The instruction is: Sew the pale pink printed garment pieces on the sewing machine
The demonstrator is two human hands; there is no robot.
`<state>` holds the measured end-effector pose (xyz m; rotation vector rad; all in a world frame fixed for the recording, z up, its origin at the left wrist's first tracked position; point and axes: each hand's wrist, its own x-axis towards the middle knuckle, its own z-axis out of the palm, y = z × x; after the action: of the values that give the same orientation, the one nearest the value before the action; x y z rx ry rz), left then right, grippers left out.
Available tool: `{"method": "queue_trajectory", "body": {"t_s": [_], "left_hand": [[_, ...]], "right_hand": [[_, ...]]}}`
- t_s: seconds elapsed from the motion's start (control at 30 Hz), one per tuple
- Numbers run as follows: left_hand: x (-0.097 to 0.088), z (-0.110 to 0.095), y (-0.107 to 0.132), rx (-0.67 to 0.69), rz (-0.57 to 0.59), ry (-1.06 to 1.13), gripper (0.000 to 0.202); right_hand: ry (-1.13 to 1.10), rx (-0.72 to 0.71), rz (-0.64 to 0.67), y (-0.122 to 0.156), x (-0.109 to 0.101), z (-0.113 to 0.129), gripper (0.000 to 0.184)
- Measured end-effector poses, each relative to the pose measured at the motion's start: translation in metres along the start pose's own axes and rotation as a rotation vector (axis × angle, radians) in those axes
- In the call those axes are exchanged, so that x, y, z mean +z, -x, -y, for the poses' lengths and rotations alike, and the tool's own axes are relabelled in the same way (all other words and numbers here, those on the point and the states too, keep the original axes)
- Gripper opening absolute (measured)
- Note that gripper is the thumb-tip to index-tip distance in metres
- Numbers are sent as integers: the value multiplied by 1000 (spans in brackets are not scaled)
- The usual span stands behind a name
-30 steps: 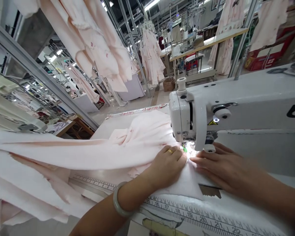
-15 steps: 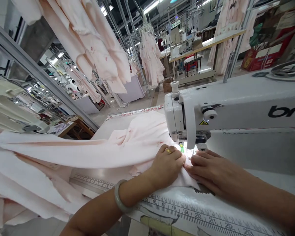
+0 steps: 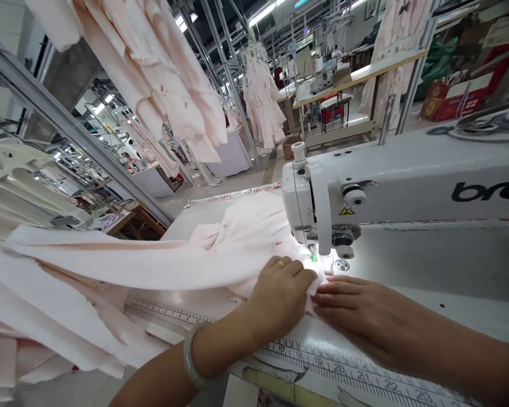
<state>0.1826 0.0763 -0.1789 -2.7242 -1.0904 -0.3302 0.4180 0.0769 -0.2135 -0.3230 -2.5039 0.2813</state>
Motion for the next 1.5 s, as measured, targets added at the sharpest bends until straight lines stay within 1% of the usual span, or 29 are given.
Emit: {"method": "queue_trajectory", "body": {"t_s": [0.07, 0.13, 0.2, 0.27, 0.37, 0.5, 0.6, 0.67, 0.77, 0.83, 0.97, 1.0, 1.07, 1.17, 1.27, 1.33, 1.5], "left_hand": [[1, -5, -3, 25, 81, 38, 13], [5, -8, -4, 52, 109, 65, 10], [12, -8, -1, 74, 92, 118, 14], [19, -5, 1, 88, 45, 182, 20], [29, -2, 4, 119, -15, 229, 23], [37, 4, 1, 153, 20, 192, 22], [35, 9, -6, 168, 78, 146, 20], [32, 13, -13, 169, 129, 132, 17], [25, 16, -17, 140, 168, 151, 14], [21, 17, -16, 118, 151, 174, 19], [15, 18, -6, 60, 75, 195, 33], [14, 19, -4, 40, 66, 188, 33], [13, 20, -1, 22, 61, 185, 25], [17, 18, 0, 58, 26, 225, 17], [23, 13, -3, 99, 12, 226, 16], [25, 11, -5, 107, 35, 207, 15], [22, 13, -6, 146, 47, 227, 16]], "right_hand": [[-44, -4, 51, 1, 0, 4, 37], [-88, 18, 101, 2, 1, 7, 36], [-101, 32, 129, 4, 2, 10, 35], [-98, 37, 149, 5, 2, 11, 34], [-128, 61, 169, 4, 0, 12, 32], [-189, 107, 173, -3, -7, 16, 30], [-189, 152, 166, -6, -10, 16, 28], [-146, 171, 153, -6, -11, 14, 26], [-54, 141, 117, -3, -10, 8, 25], [4, 110, 88, -1, -10, 5, 25], [116, 26, 42, 1, -11, 2, 29], [131, 10, 36, 0, -12, 2, 30], [137, -6, 21, -2, -13, 4, 31], [100, 16, 34, -7, -14, 8, 31], [42, 44, 50, -9, -13, 10, 32], [16, 42, 20, -8, -12, 11, 36], [28, 46, -28, -7, -13, 13, 40]]}}
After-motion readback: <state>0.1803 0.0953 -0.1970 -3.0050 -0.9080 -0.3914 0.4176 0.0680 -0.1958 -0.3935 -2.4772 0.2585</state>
